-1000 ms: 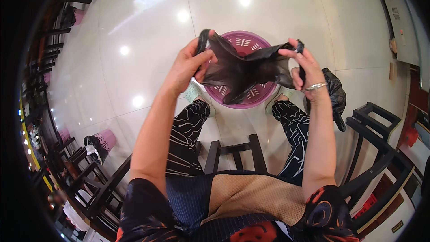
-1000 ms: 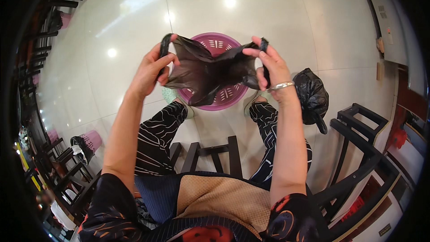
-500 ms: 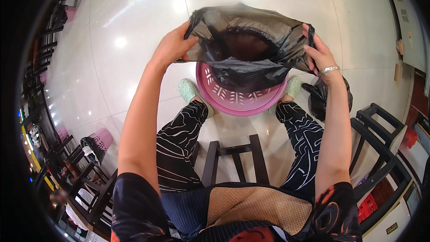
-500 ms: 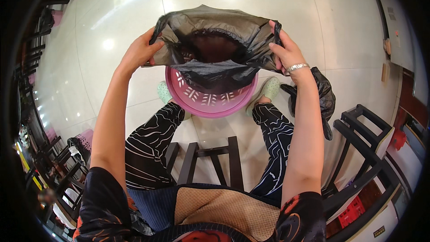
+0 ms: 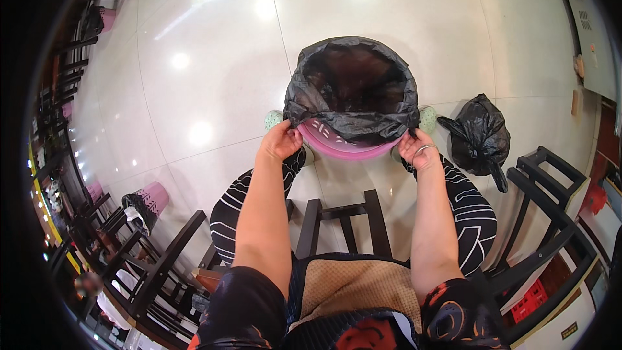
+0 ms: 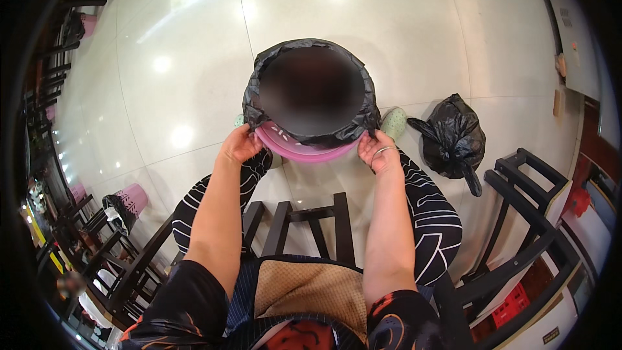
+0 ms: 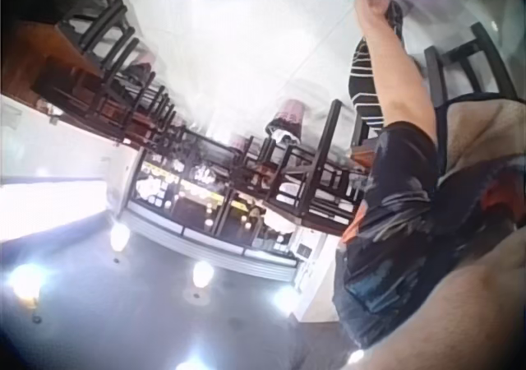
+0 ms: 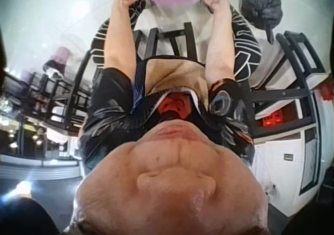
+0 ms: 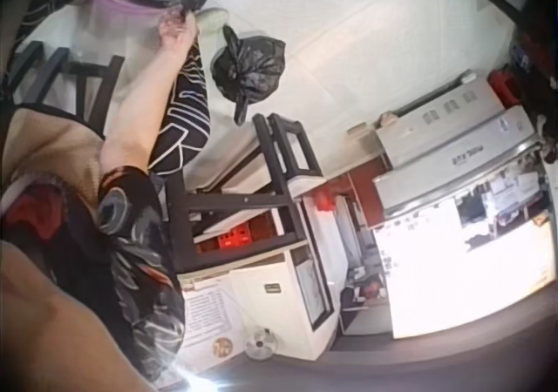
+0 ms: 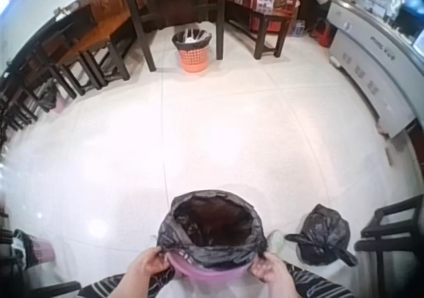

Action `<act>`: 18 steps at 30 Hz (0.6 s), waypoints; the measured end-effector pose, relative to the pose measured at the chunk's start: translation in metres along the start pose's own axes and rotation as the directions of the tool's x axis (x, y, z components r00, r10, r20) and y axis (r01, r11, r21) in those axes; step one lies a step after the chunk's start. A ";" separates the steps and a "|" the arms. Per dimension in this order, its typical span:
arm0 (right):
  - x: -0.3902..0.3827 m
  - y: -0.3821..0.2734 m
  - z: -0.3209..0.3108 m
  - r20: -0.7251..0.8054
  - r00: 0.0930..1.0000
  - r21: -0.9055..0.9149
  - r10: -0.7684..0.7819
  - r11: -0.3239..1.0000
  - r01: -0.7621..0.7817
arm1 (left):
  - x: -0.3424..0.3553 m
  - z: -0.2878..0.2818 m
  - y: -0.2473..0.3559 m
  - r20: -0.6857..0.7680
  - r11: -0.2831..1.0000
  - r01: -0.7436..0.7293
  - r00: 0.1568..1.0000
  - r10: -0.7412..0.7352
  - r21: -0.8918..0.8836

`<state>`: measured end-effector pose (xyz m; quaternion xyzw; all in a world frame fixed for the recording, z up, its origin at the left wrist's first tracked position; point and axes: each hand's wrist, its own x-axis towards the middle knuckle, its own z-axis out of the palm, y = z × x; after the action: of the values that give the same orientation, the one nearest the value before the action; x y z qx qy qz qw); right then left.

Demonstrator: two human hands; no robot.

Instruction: The person takes a black plastic bag from a red bag, walks to a dining area, and lines two pink trash bins with the black bags. They adjust the bags inside the bins and tie the excess material.

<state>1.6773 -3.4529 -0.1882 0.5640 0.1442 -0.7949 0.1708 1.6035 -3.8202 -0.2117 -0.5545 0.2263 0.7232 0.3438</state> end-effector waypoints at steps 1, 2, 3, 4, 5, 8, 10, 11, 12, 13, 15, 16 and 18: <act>-0.005 0.009 0.005 -0.014 0.997 0.096 -0.074 0.993 0.075 | -0.003 -0.001 -0.007 0.047 0.982 -0.057 0.997 0.067 -0.180; -0.010 0.014 0.009 -0.035 0.989 0.191 -0.145 0.970 0.149 | -0.008 0.001 -0.012 0.049 0.947 -0.145 0.985 0.165 -0.288; -0.005 0.017 0.003 -0.015 0.987 0.216 -0.159 0.963 0.158 | -0.005 0.000 -0.013 0.078 0.930 -0.166 0.976 0.202 -0.329; 0.006 0.022 -0.007 0.011 0.986 0.236 -0.164 0.959 0.157 | -0.003 -0.006 -0.014 0.100 0.906 -0.195 0.963 0.249 -0.376; 0.009 0.024 -0.010 0.027 0.983 0.264 -0.182 0.950 0.169 | -0.005 0.002 -0.015 0.128 0.886 -0.208 0.950 0.283 -0.414; 0.004 0.033 0.009 -0.146 0.970 0.222 -0.196 0.949 0.225 | -0.007 0.018 -0.036 0.013 0.972 -0.179 0.983 0.183 -0.151; 0.004 0.050 0.026 -0.124 0.963 0.086 -0.237 0.965 0.249 | 0.011 -0.007 -0.044 0.007 0.981 -0.196 0.981 0.196 -0.017; 0.017 0.051 0.019 -0.111 0.945 0.032 -0.306 0.950 0.312 | 0.009 0.013 -0.052 0.046 0.973 -0.221 0.975 0.218 0.069; 0.032 0.051 0.011 -0.083 0.926 0.008 -0.368 0.929 0.370 | 0.011 0.028 -0.057 0.038 0.970 -0.235 0.972 0.233 0.069; 0.049 0.051 0.003 -0.047 0.908 -0.021 -0.416 0.909 0.415 | 0.014 0.034 -0.059 0.020 0.964 -0.257 0.966 0.256 0.063; 0.060 0.043 0.009 -0.036 0.884 -0.128 -0.465 0.880 0.458 | 0.031 0.023 -0.047 0.101 0.940 -0.340 0.936 0.337 0.011; 0.060 0.047 0.018 -0.105 0.888 -0.210 -0.447 0.883 0.419 | 0.044 0.009 -0.039 0.113 0.926 -0.377 0.919 0.377 -0.028; 0.024 0.056 0.075 -0.317 0.859 -0.363 -0.402 0.888 0.281 | 0.049 0.002 -0.017 0.266 0.866 -0.499 0.839 0.475 0.028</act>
<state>1.6307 -3.5373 -0.1888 0.6403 0.3941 -0.6546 0.0785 1.6077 -3.7949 -0.2569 -0.3657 0.3492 0.8391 0.2003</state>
